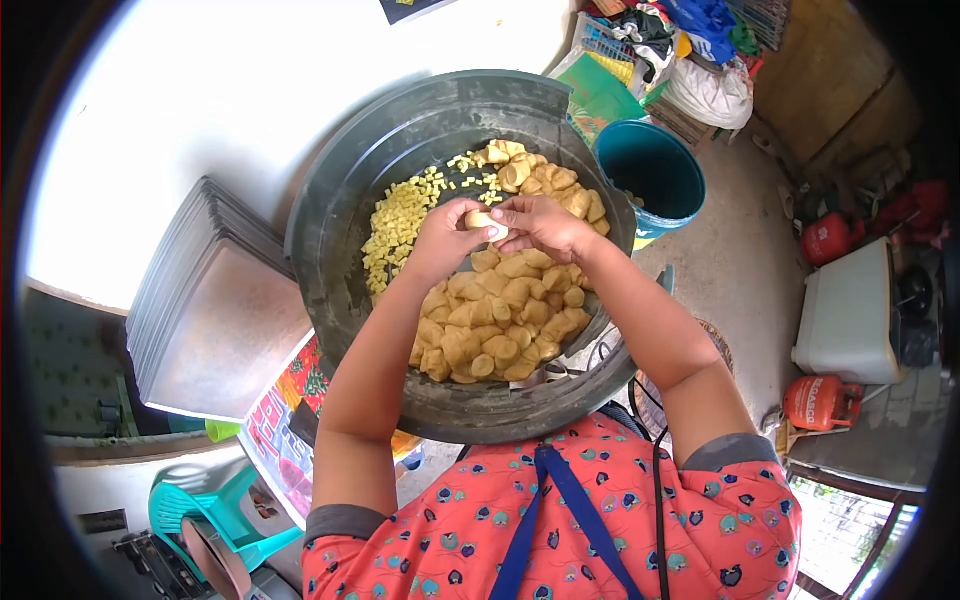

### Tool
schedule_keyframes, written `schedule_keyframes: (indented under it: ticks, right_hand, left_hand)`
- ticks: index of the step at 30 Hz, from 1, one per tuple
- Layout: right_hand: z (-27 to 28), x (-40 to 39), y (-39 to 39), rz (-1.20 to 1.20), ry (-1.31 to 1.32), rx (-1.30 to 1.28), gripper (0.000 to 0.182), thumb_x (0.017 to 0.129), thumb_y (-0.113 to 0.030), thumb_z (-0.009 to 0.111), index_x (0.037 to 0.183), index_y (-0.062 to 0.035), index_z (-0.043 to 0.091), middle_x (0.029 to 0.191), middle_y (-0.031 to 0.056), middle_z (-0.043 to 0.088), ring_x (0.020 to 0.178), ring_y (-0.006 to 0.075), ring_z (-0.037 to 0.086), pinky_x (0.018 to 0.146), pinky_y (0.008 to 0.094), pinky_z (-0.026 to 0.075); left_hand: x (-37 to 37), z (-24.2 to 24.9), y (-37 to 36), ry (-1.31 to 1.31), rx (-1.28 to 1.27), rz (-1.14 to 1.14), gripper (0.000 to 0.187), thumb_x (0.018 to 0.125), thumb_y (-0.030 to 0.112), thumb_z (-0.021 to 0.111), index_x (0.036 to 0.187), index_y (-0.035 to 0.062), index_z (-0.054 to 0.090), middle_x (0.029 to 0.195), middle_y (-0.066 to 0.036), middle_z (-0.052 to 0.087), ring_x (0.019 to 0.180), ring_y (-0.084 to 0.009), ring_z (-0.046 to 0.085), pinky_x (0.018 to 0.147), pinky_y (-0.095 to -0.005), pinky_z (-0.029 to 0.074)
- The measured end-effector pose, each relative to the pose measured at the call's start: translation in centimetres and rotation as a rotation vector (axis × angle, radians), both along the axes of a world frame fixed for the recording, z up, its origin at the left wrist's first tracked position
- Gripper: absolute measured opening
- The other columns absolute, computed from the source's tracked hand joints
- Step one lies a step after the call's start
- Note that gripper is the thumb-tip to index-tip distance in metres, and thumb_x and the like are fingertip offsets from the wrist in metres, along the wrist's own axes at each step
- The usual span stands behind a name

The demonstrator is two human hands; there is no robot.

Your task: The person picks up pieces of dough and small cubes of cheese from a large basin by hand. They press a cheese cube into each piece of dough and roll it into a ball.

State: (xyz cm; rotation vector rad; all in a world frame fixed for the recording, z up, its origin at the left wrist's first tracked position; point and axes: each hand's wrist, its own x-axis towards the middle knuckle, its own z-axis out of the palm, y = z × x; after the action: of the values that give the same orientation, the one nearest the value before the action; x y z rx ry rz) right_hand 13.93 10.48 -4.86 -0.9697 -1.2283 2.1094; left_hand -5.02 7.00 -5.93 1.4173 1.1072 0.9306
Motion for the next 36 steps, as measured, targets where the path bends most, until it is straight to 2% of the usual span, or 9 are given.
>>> schedule_keyframes:
  ticks: [4,10,16,22,23,26,29,32,36]
  right_hand:
    - [0.1,-0.3,0.3,0.012,-0.163,0.088,0.046,0.079,-0.029,0.069,0.107,0.0030,0.051,0.089,0.0082,0.060,0.076,0.0146,0.061,0.065,0.0265,0.053]
    - [-0.3,-0.4,1.0,-0.033,-0.113,0.195,0.041,0.078,-0.028,0.071,0.101,0.0015,0.054,0.085,0.0083,0.060,0.074,0.0131,0.060,0.059,0.0227,0.053]
    - [0.0,-0.8,0.4,0.111,-0.095,0.246,0.044,0.078,-0.026,0.071,0.108,0.0015,0.056,0.091,0.0107,0.061,0.080,0.0163,0.061,0.060,0.0254,0.055]
    - [0.5,0.5,2.4,0.026,-0.321,0.316,0.035,0.081,-0.021,0.067,0.105,0.0029,0.061,0.096,0.0120,0.063,0.080,0.0177,0.062,0.060,0.0279,0.056]
    - [0.7,1.3,3.3,-0.069,-0.368,0.296,0.032,0.082,-0.019,0.065,0.104,0.0032,0.061,0.096,0.0123,0.063,0.080,0.0179,0.062,0.060,0.0280,0.056]
    - [-1.6,5.2,6.7,-0.472,-0.234,0.357,0.023,0.080,-0.013,0.063,0.099,0.0011,0.063,0.095,0.0107,0.061,0.082,0.0187,0.061,0.062,0.0310,0.056]
    - [-1.8,8.4,9.3,-0.971,-0.132,-0.042,0.020,0.084,-0.011,0.052,0.101,-0.0020,0.057,0.090,0.0111,0.059,0.075,0.0240,0.061,0.065,0.0349,0.053]
    - [-2.8,10.6,11.0,-1.064,-0.170,-0.157,0.037,0.090,-0.016,0.046,0.120,0.0041,0.042,0.107,0.0183,0.054,0.090,0.0328,0.059,0.076,0.0396,0.052]
    - [-3.5,7.9,11.0,-0.745,-0.233,0.033,0.046,0.088,-0.018,0.049,0.129,-0.0019,0.037,0.113,0.0118,0.054,0.091,0.0249,0.060,0.077,0.0317,0.048]
  left_hand:
    - [0.6,0.8,-0.8,-0.112,0.047,0.004,0.036,0.082,0.005,0.063,0.115,-0.0009,0.051,0.104,-0.008,0.057,0.096,-0.0132,0.056,0.081,-0.0270,0.049]
    - [-0.2,0.6,-0.3,-0.393,-0.268,0.087,0.032,0.087,0.012,0.058,0.115,-0.0030,0.050,0.103,-0.010,0.057,0.095,-0.0176,0.058,0.080,-0.0311,0.050]
    - [-0.6,-0.3,0.0,-0.299,-0.225,0.098,0.027,0.088,0.015,0.057,0.108,-0.0027,0.053,0.097,-0.008,0.059,0.087,-0.0162,0.060,0.076,-0.0296,0.051]
    - [0.2,2.1,-1.0,-0.461,-0.327,0.096,0.044,0.094,0.033,0.046,0.131,0.0118,0.039,0.104,-0.012,0.056,0.084,-0.0203,0.059,0.075,-0.0349,0.050]
    - [0.1,2.7,-1.1,-0.351,-0.305,0.112,0.051,0.094,0.042,0.042,0.138,0.0196,0.029,0.109,-0.014,0.054,0.084,-0.0224,0.059,0.075,-0.0350,0.049]
    - [-1.7,-0.1,0.0,0.112,-0.240,0.101,0.054,0.091,0.043,0.046,0.137,0.0162,0.032,0.110,-0.014,0.055,0.087,-0.0220,0.059,0.075,-0.0332,0.047]
    - [-4.4,-5.3,1.4,0.654,-0.130,-0.056,0.045,0.088,0.038,0.053,0.120,0.0061,0.052,0.104,-0.017,0.060,0.091,-0.0265,0.060,0.078,-0.0355,0.046]
    - [-5.9,-7.2,1.7,0.949,-0.139,-0.088,0.040,0.084,0.034,0.056,0.110,0.0025,0.059,0.103,-0.020,0.061,0.095,-0.0314,0.059,0.080,-0.0380,0.046]
    - [-7.2,-8.2,2.4,1.151,-0.253,-0.039,0.036,0.081,0.029,0.059,0.105,0.0027,0.060,0.104,-0.019,0.061,0.098,-0.0335,0.058,0.082,-0.0409,0.046]
